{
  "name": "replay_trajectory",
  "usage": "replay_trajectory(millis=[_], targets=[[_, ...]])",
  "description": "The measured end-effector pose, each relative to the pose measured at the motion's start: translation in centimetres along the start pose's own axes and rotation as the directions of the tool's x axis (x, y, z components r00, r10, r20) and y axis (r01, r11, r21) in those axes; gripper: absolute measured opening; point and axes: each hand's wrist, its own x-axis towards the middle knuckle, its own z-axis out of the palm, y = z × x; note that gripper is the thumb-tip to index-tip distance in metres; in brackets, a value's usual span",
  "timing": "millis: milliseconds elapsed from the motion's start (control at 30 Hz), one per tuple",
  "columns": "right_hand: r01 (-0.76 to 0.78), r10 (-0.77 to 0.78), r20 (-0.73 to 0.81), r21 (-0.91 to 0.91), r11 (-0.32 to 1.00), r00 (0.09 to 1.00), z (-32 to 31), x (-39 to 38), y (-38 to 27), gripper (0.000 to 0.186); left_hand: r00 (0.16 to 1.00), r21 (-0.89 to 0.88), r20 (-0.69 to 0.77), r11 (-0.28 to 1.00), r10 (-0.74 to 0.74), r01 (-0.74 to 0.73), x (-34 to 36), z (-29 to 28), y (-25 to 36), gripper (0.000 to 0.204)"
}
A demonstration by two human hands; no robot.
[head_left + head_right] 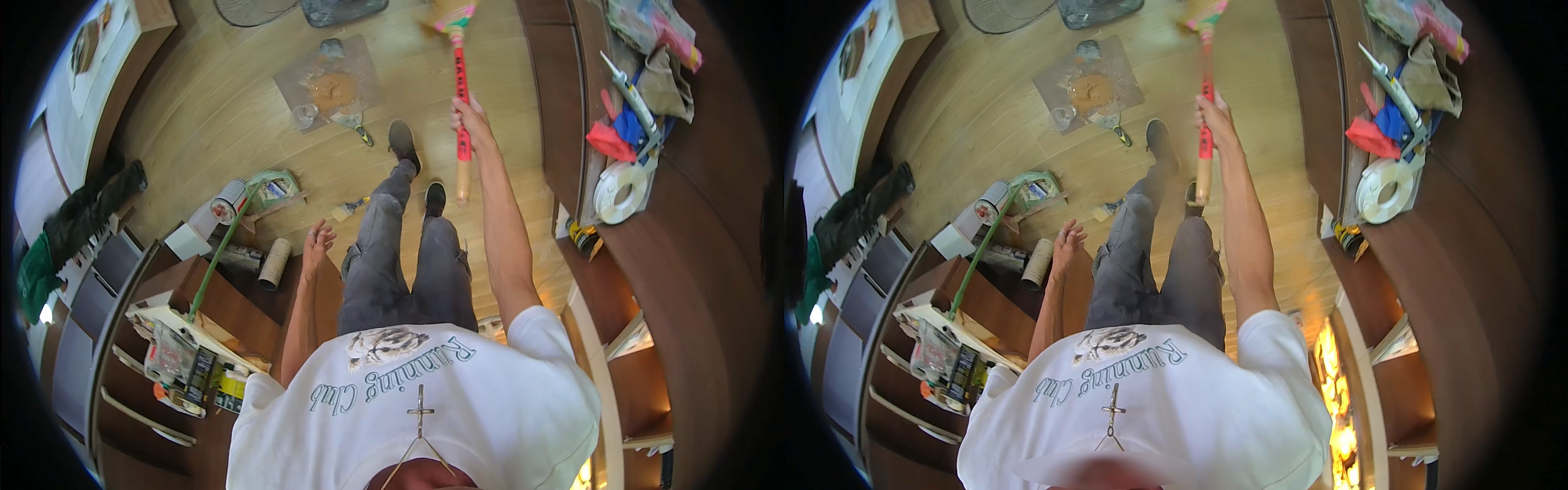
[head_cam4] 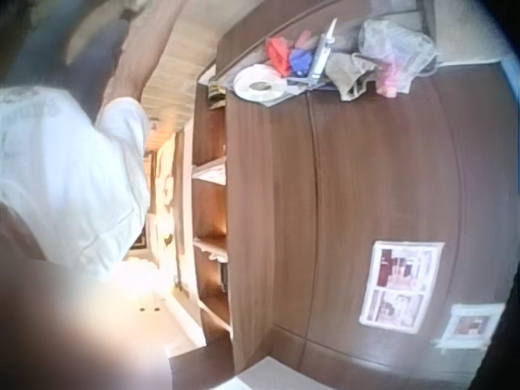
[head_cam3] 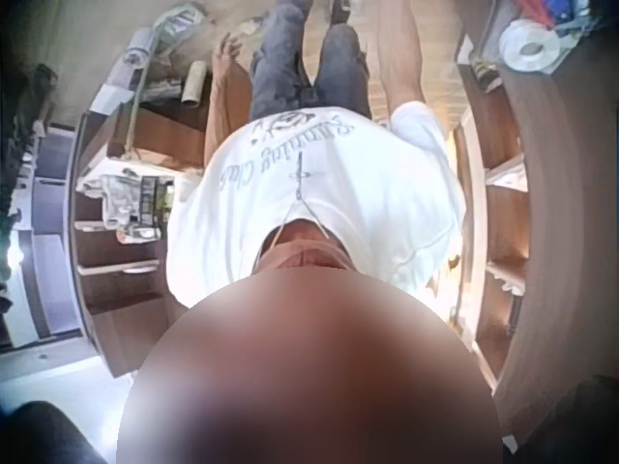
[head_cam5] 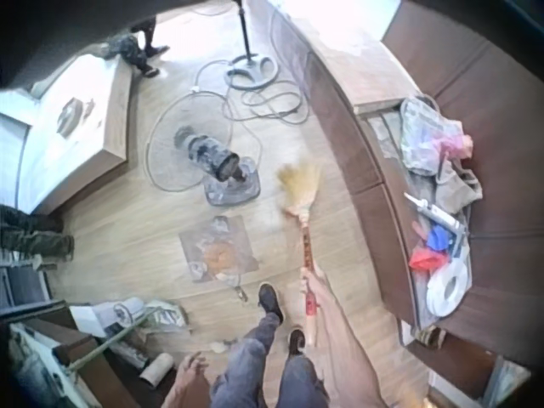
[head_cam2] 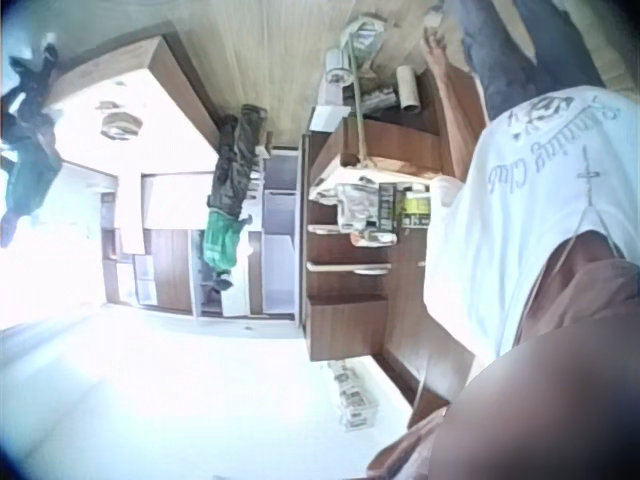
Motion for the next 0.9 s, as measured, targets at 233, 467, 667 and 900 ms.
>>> replay_trajectory(millis=[233,467,667,900], targets=[[-0.008,-0.062,-0.123,-0.505,0.863,0.991,-4.9,-12.3,-1.6,0.068,0.994,-0.108,-0.072,0.992,-0.079,0.071,-1.9,3.5,-2.4,0.051],[-0.322,0.307,-0.121,-0.534,0.781,0.944,-7.1,-17.0,-2.1,0.076,0.986,-0.269,-0.119,0.960,-0.117,0.082,-4.9,10.1,-4.4,0.050],[-0.367,0.492,-0.028,-0.702,0.610,0.870,-7.5,-14.2,-1.7,0.075,0.924,-0.463,-0.293,0.882,-0.248,0.090,-9.2,17.7,-8.0,0.048],[-0.338,0.689,-0.021,-0.882,0.328,0.724,-9.9,-11.5,-5.5,0.066,0.868,-0.640,-0.282,0.754,-0.409,0.148,-13.3,33.2,-9.4,0.049]])
